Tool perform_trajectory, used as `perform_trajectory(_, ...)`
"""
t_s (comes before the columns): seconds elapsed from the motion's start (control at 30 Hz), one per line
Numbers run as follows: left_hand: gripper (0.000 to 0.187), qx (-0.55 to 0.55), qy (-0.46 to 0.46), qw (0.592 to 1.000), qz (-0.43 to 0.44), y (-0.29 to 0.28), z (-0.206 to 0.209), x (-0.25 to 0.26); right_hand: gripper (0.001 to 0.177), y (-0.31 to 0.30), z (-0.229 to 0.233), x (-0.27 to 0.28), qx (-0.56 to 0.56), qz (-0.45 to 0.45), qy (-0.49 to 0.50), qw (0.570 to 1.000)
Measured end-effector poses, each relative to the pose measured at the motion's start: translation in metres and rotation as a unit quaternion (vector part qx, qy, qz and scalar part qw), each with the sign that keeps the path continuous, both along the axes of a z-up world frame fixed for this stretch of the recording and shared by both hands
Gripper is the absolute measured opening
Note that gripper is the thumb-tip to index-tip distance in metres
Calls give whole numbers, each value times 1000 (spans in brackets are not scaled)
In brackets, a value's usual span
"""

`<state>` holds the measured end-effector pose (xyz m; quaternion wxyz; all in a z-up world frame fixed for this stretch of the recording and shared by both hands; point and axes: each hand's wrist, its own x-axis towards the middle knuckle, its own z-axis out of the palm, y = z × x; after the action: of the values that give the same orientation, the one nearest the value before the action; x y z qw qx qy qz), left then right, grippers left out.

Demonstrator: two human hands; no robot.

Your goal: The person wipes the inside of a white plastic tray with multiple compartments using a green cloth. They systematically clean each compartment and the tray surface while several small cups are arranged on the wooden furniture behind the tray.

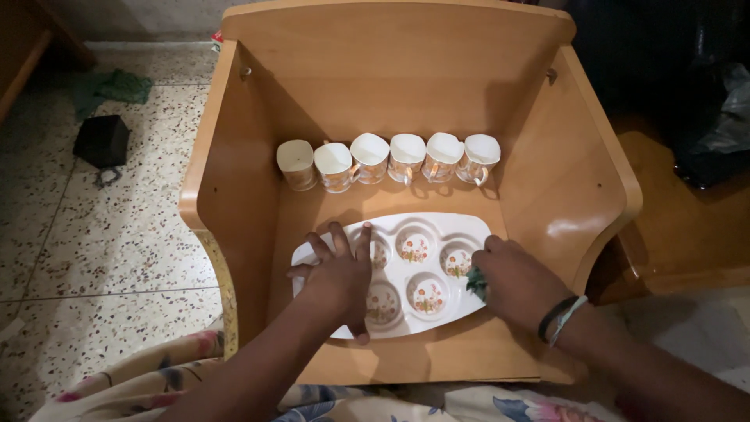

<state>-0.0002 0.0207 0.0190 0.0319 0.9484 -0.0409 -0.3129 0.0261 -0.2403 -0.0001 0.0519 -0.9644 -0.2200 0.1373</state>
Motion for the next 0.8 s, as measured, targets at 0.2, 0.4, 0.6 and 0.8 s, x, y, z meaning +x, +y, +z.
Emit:
perform_trajectory(0.2,162,-3,7,1000,2,0,-1,3,42,26,17,-39,110,94,92,985)
perform_trajectory(0.4,162,-5,5,1000,5,1,-3,2,47,24,22,-23,96,24,29,995)
perform_trajectory(0.6,163,-8,-1,1000,-4,4,-5,0,31,36,-3,-54,117,127,26,985)
perform_trajectory(0.8,162,-2,-9,1000,-1,3,-9,-1,24,48,9,-37,84,72,98,989)
